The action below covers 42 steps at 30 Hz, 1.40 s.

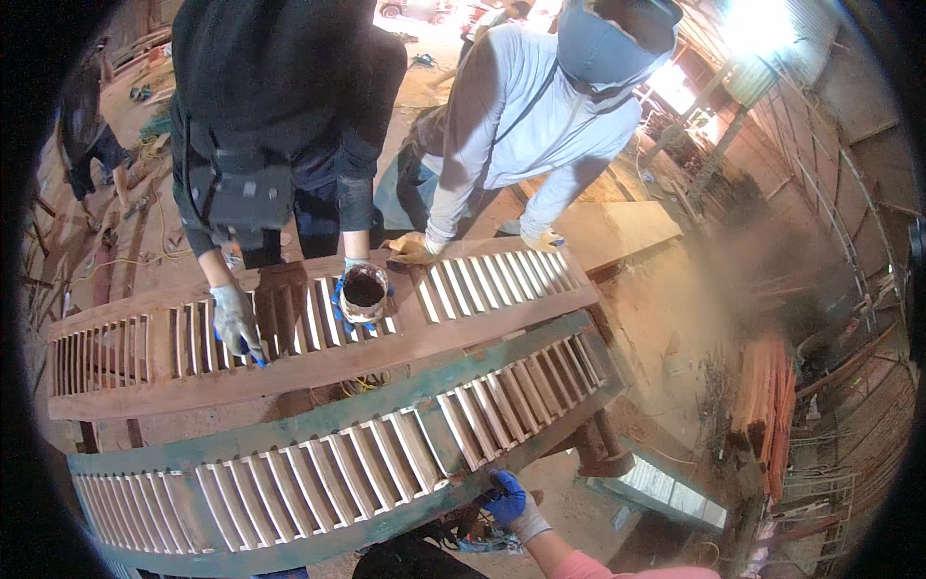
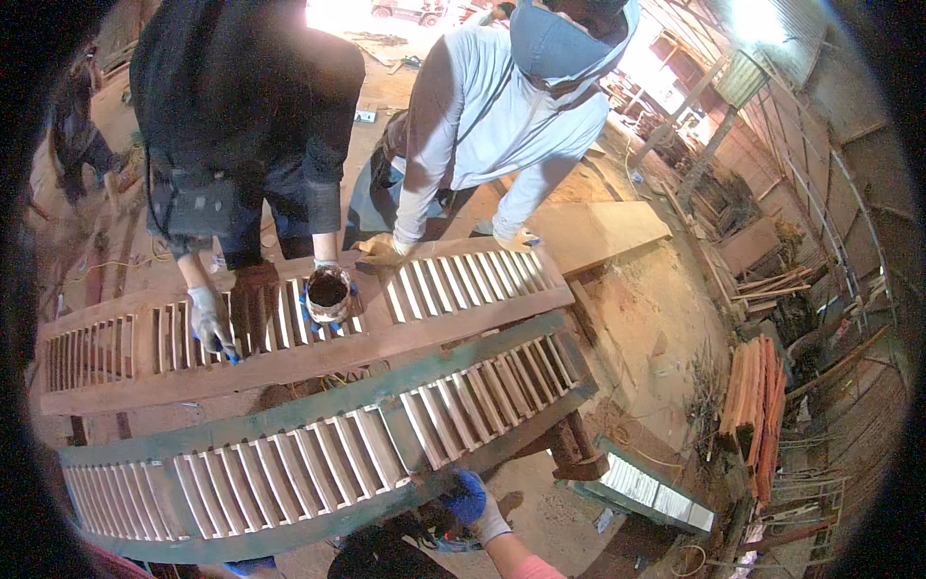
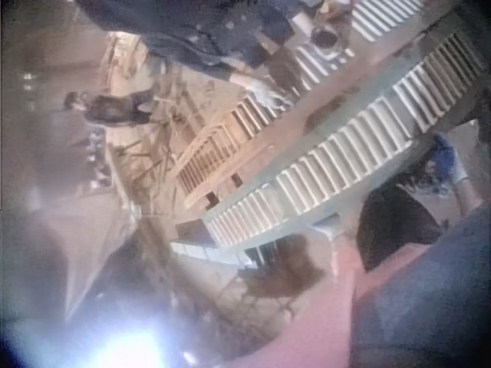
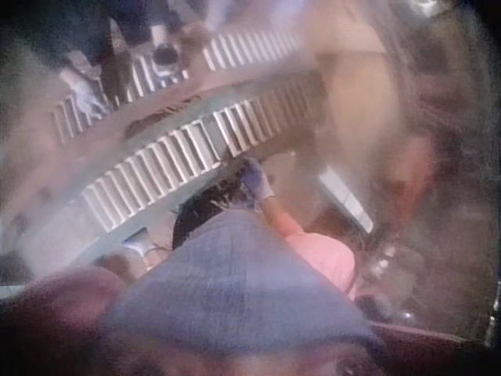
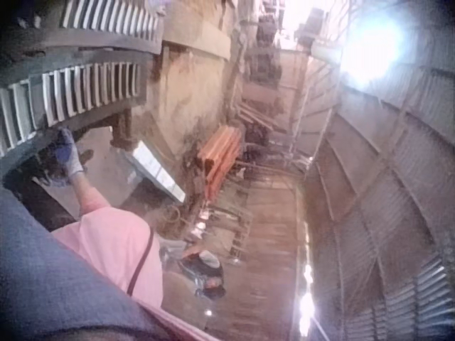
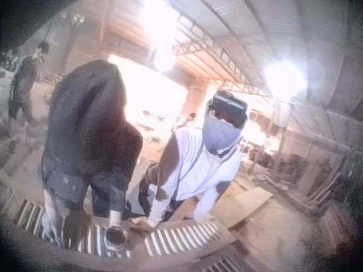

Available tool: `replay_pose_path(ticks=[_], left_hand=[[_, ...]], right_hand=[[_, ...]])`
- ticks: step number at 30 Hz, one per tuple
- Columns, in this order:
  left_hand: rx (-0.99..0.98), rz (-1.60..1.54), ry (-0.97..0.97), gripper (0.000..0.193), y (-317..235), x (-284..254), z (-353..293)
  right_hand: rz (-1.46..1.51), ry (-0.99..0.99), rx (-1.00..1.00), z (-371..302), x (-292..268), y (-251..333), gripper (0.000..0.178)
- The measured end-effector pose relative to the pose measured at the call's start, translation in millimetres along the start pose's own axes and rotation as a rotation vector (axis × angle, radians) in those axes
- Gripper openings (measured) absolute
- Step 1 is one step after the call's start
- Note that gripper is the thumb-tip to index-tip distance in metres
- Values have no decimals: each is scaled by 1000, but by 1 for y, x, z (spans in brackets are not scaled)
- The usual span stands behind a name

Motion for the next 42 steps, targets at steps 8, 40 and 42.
replay_pose_path(ticks=[8,40,42], left_hand=[[77,-295,66,85,-3,-47,7],[-177,-663,95,31,-207,113,-130],[-139,-668,80,38,-206,122,-124]], right_hand=[[583,-16,154,56,17,-18,29],[332,202,470,103,56,205,26],[-360,346,73,124,40,224,26]])
Point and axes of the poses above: each hand's wrist, its own z-axis towards the middle knuckle, its own x-axis out of the palm, y = z × x, the point moved 8 cm from there along z, towards the middle knuckle, and after that the axes turned 5 degrees about z, right-handed, at the moved point
